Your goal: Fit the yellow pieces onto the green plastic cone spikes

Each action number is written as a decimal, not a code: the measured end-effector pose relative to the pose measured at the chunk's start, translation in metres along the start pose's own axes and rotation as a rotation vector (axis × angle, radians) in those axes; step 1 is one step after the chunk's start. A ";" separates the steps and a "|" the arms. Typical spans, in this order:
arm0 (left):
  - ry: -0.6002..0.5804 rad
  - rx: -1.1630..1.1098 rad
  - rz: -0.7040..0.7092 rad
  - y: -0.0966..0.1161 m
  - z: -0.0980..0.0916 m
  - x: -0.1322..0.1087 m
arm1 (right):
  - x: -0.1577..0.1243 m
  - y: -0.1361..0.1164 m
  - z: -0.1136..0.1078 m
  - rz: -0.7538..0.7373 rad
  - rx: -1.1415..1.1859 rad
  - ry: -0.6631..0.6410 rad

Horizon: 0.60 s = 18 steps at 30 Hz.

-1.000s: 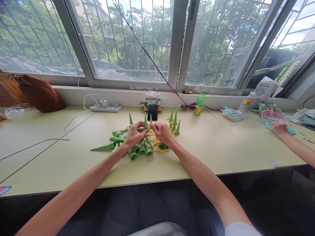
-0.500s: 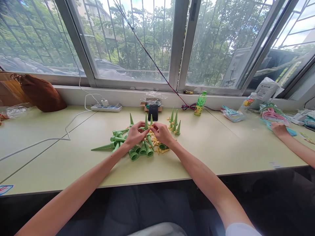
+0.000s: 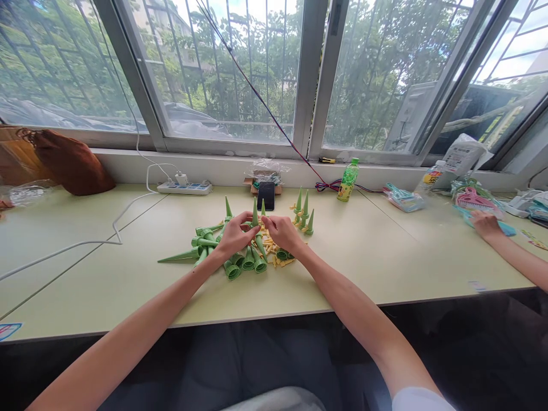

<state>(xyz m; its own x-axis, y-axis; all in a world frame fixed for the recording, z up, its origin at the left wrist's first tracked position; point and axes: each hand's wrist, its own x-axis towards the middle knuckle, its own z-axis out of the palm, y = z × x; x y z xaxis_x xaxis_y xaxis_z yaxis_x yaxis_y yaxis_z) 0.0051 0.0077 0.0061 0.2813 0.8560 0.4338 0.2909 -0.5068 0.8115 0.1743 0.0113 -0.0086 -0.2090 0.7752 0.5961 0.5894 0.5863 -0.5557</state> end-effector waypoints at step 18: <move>0.022 0.059 0.012 -0.004 0.000 0.000 | 0.001 -0.001 -0.002 -0.034 0.018 0.025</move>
<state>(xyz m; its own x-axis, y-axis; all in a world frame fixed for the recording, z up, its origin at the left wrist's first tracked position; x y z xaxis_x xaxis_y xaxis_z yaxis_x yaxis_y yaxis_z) 0.0040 0.0099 0.0029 0.2653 0.8517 0.4519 0.3416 -0.5214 0.7820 0.1746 0.0107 -0.0066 -0.2089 0.7485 0.6294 0.5681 0.6167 -0.5448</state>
